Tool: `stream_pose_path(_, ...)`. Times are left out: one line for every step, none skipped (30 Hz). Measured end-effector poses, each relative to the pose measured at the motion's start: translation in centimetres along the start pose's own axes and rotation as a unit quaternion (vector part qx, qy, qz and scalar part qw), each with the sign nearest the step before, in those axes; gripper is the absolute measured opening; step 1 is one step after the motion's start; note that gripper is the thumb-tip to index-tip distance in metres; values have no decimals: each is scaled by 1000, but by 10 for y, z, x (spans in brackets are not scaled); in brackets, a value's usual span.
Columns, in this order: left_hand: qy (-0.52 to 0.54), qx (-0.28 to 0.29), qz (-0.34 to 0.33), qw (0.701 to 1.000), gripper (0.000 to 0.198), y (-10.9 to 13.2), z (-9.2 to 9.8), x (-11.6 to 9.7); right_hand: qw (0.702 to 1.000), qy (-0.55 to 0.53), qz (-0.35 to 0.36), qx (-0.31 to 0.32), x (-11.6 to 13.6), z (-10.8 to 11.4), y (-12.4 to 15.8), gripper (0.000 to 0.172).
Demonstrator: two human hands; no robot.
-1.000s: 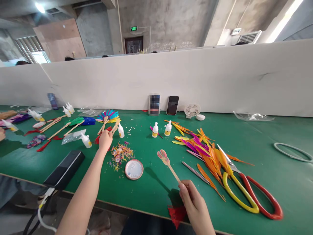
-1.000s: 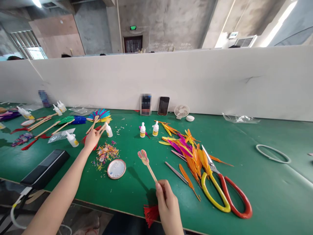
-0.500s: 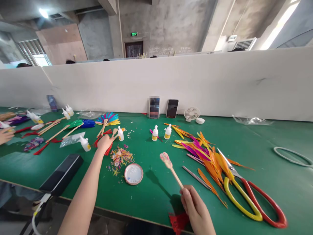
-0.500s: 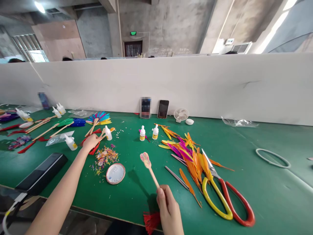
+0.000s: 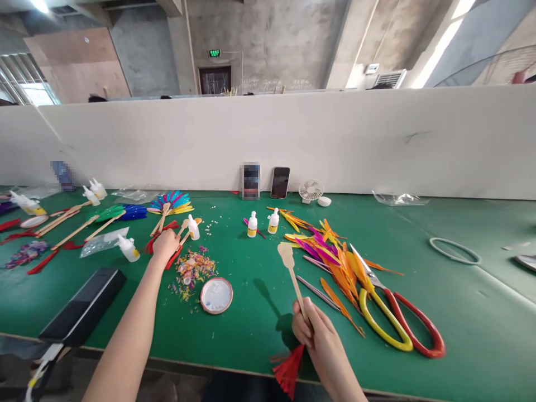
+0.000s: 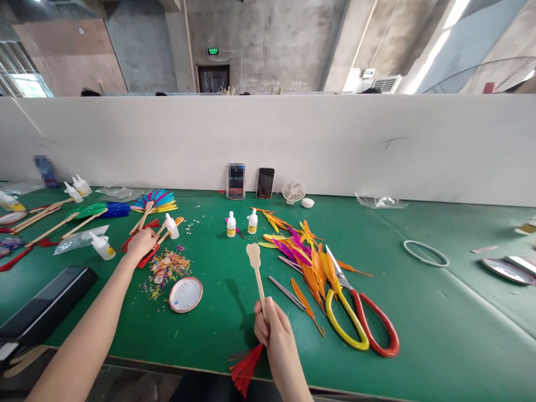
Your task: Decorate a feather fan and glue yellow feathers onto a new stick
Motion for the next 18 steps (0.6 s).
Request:
stream_pose_path(14,-13,4,1000,13,0,2,1,1000,-2,1,2,-1,0,0,42)
stream_pose_path(31,-25,10,999,15,0,4,2,1000,-5,4,4,-1,1,0,42)
stream_pose_path(52,-35,17,998,16,0,7,3,1000,-7,6,3,-1,1,1,42)
stream_pose_path(77,-44,24,996,18,0,9,5,1000,-9,8,2,-1,1,1,42)
stream_pose_path(104,-51,30,993,21,0,12,6,1000,-11,10,1,-2,2,2,42)
stream_pose_path(132,-58,35,989,23,1,14,7,1000,-13,12,-1,-2,2,3,41)
stream_pose_path(160,-63,37,984,25,1,15,8,1000,-15,13,0,-2,2,4,41)
stream_pose_path(188,-68,36,979,26,2,16,8,1000,-15,15,0,-3,2,4,41)
stream_pose_path(213,-73,33,974,27,3,17,8,1000,-14,17,1,-4,2,4,41)
stream_pose_path(236,-78,29,968,27,4,16,8,1000,-10,19,2,-4,2,5,41)
stream_pose_path(257,-81,25,963,26,5,16,7,1000,-6,20,1,-5,2,5,41)
stream_pose_path(275,-83,22,958,25,6,16,7,1000,-1,21,0,-5,2,5,41)
stream_pose_path(291,-84,18,953,25,6,15,6,1000,3,21,-2,-5,3,5,41)
stream_pose_path(303,-85,15,949,24,7,14,6,1000,7,20,-3,-6,2,5,42)
stream_pose_path(314,-86,11,946,24,7,14,5,1000,10,20,-4,-5,2,5,41)
stream_pose_path(322,-86,9,943,23,8,13,4,1000,13,20,-6,-5,2,5,41)
stream_pose_path(328,-87,6,941,22,8,12,4,1000,16,23,-12,-4,1,5,41)
stream_pose_path(332,-88,4,939,21,8,11,3,999,18,28,-25,-3,1,5,40)
Point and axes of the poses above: each hand's wrist, its own y-axis away from the middle knuckle, its own z-axis out of the back of the hand, x = y × z, the point moved 3 cm from there along -y, towards the middle knuckle, and after that the axes turned 15 degrees about y, right-handed, at the moved point
